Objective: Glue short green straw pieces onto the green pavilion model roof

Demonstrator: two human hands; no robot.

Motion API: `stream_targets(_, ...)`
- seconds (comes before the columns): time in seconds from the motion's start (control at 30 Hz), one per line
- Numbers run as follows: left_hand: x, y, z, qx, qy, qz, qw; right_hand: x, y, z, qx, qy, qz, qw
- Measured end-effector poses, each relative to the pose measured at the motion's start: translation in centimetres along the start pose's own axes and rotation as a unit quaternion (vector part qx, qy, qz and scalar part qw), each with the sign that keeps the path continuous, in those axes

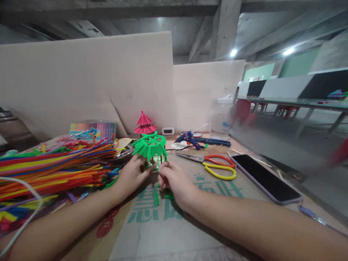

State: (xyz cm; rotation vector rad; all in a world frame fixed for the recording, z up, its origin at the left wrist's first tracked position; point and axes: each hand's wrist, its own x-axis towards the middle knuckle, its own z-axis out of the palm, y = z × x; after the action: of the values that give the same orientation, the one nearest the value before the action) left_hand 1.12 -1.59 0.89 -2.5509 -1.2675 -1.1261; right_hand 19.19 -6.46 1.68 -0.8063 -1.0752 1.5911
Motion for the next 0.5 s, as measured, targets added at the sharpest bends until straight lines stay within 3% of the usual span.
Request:
stream_targets(0.1, 0.12, -0.09, -0.07, -0.001, -0.003, -0.019, 1.000, 0.04, -0.02, -0.06, -0.005, 0.000, -0.010, 1.000)
stream_targets(0.27, -0.17, -0.20, 0.00, 0.017, 0.012, 0.044, 0.999, 0.17, -0.36, -0.28, -0.012, 0.022, -0.078, 0.997)
stream_targets(0.5, -0.38, 0.21, -0.17, 0.035, 0.011, 0.078, 0.996, -0.46, -0.83, 0.06, 0.010, 0.023, -0.079, 0.997)
